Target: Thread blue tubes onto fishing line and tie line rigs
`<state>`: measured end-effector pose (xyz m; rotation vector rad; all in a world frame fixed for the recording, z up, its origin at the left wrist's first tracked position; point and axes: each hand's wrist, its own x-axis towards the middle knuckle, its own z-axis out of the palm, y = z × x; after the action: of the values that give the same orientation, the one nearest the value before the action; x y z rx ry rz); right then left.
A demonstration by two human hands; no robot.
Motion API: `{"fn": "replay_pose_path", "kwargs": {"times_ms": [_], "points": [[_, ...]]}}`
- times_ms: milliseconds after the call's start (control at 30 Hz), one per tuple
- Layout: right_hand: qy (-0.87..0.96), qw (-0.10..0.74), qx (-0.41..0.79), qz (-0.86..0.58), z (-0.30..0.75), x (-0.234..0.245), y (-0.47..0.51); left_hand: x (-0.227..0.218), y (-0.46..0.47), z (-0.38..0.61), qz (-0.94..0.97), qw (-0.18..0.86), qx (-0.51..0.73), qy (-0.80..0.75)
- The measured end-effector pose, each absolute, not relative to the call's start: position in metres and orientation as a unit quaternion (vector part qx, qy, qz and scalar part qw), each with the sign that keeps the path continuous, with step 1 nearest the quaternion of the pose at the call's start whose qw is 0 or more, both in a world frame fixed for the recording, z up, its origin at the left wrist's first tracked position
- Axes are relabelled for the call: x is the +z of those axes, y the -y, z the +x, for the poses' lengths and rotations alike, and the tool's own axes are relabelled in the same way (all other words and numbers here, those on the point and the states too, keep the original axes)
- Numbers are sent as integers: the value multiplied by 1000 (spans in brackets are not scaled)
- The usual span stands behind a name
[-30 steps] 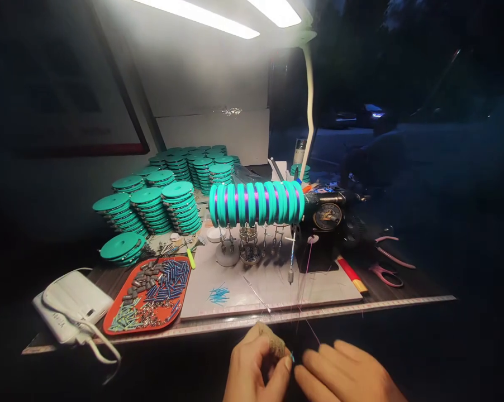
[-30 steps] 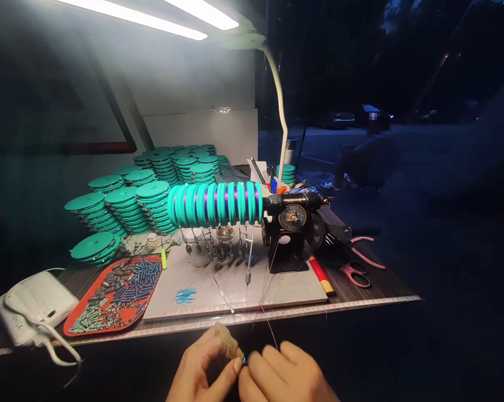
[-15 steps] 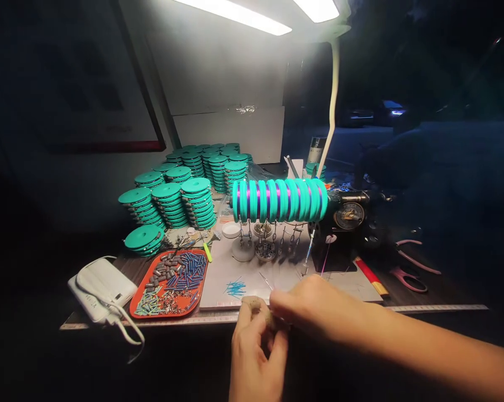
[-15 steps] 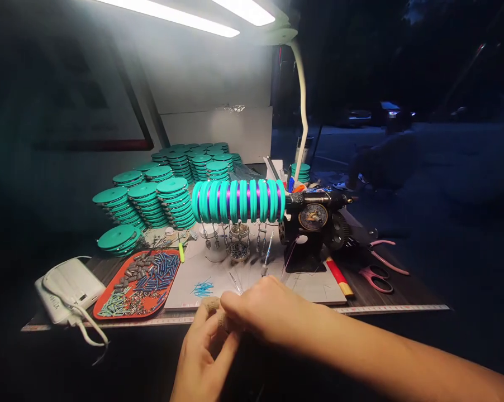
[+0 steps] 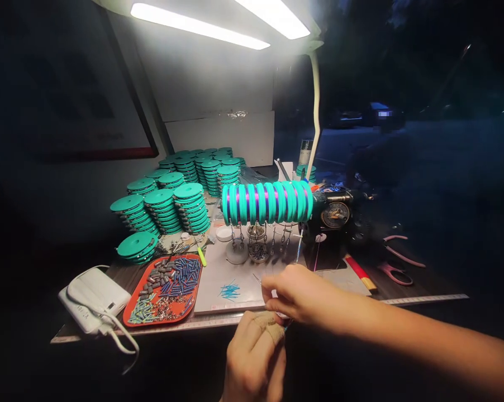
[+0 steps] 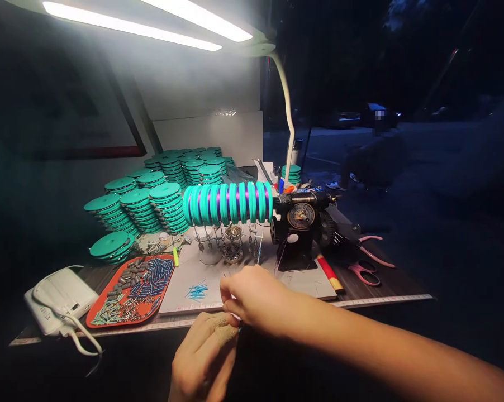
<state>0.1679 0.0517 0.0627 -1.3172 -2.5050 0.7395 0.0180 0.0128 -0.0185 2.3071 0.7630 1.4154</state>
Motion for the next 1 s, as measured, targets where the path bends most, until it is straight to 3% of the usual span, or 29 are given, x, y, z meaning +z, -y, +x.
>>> {"fn": "replay_pose_path", "kwargs": {"times_ms": [133, 167, 267, 433, 533, 667, 767, 867, 933, 1000], "points": [[829, 271, 206, -444, 184, 45, -15, -19, -8, 22, 617, 509, 438, -411], [793, 322, 225, -466, 188, 35, -5, -21, -7, 25, 544, 588, 424, -424], [670, 343, 389, -531, 188, -4, 16, -28, -6, 33, 387, 737, 384, -400], [393, 440, 664, -459, 166, -59, 26, -38, -3, 41, 335, 760, 382, -405], [301, 437, 741, -412, 162, -63, 27, -40, -3, 42, 337, 754, 389, -408], [269, 430, 775, -377, 174, -54, 24, -34, -6, 44, 334, 819, 297, -360], [428, 460, 644, -436, 185, -47, 24, -24, -11, 48, 299, 858, 229, -350], [685, 437, 294, -504, 191, -46, 29, -16, -14, 50, 331, 848, 209, -358], [773, 401, 37, -490, 191, -46, 36, -12, -15, 50, 439, 783, 237, -371], [796, 372, -114, -465, 188, -44, 41, -9, -14, 48, 591, 645, 287, -389]]}}
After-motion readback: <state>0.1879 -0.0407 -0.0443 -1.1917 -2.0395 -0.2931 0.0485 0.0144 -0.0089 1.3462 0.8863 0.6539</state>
